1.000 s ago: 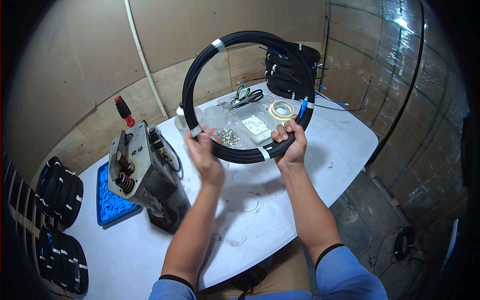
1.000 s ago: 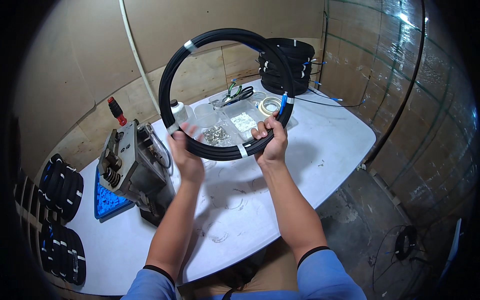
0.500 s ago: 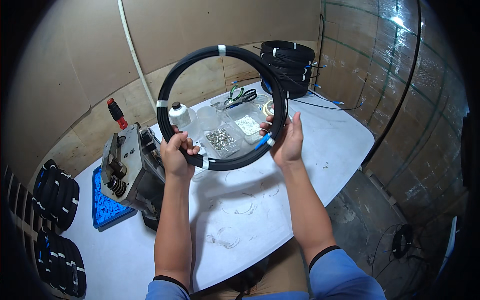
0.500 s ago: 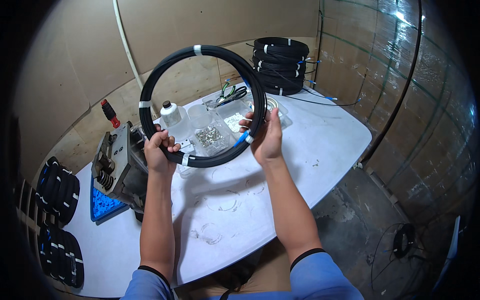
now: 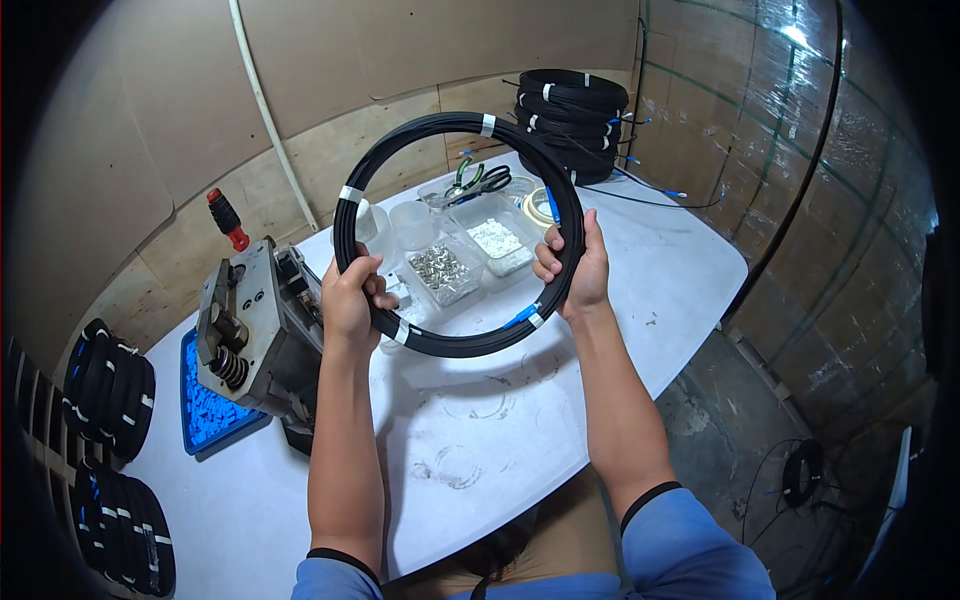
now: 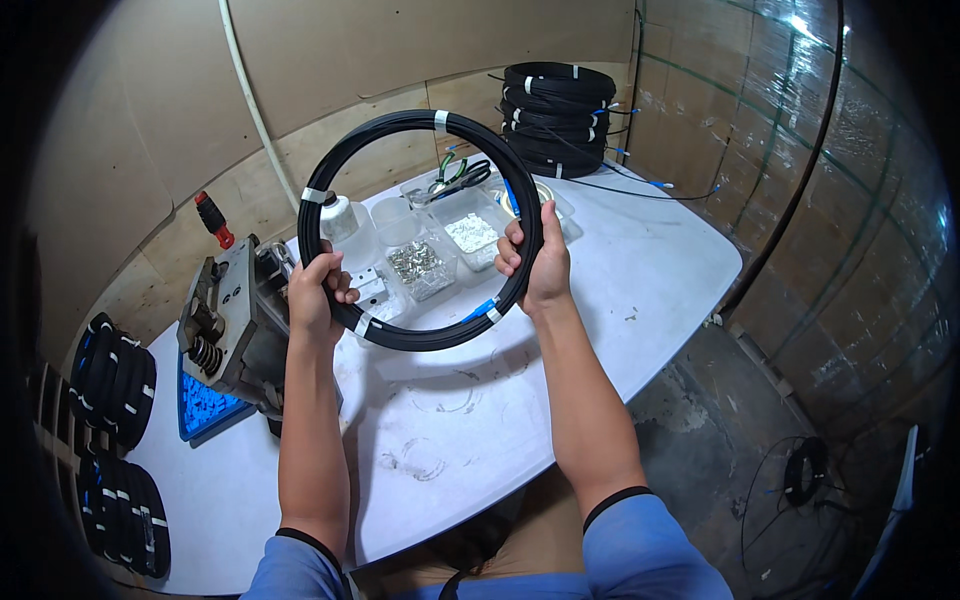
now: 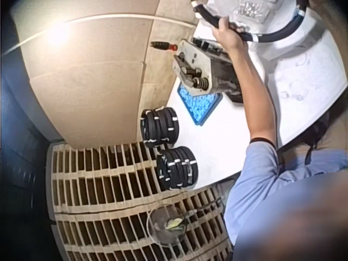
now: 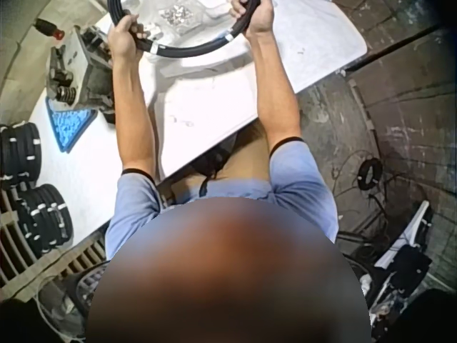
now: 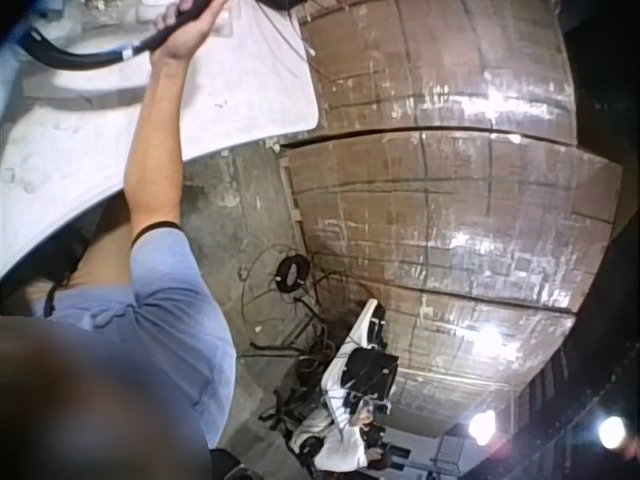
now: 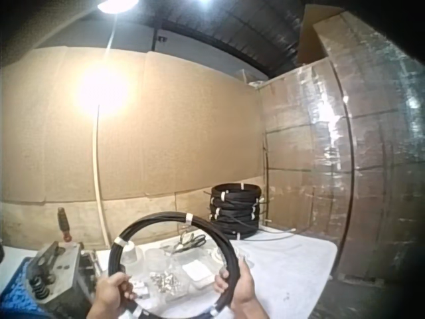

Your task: Applying white tape markers and inspecting connections on a coiled black cable harness.

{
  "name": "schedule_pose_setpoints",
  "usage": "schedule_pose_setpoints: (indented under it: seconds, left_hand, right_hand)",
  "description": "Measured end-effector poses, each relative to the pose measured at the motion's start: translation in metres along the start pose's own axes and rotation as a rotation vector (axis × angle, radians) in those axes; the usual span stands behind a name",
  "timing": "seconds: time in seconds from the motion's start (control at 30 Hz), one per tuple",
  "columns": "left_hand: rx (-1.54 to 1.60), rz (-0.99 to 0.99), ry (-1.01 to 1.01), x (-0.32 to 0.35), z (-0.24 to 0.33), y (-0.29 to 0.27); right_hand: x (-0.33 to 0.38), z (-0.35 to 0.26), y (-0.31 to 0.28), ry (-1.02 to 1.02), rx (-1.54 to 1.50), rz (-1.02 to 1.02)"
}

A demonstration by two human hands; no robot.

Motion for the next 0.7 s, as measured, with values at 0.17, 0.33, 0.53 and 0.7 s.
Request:
schedule_pose_setpoints:
  seconds: [0.17,0.33,0.53,0.7]
  left_hand:
    - [-0.039,0.007,0.074,0.004,0.006,0.004]
    - [-0.049,0.025,0.064,-0.001,0.004,-0.004]
    - [-0.017,0.037,0.012,-0.003,0.002,-0.008]
    - [-0.054,0.045,0.008,-0.001,0.003,-0.005]
  right_hand:
    - [0.004,-0.001,0.006,-0.052,0.042,0.036]
    - [0.006,-0.001,0.010,-0.077,0.066,0.032]
    - [0.007,-0.001,0.012,-0.083,-0.012,-0.026]
    - [0.005,-0.001,0.009,-0.047,-0.005,0.014]
Point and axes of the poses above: each hand's wrist, its own x-axis away from the middle knuckle, its own y-axis out of the palm, z = x × y, the point moved 4 cm from there along -x, towards the middle knuckle, and after that the axes turned 9 degrees about x, right-handed, at the moved point
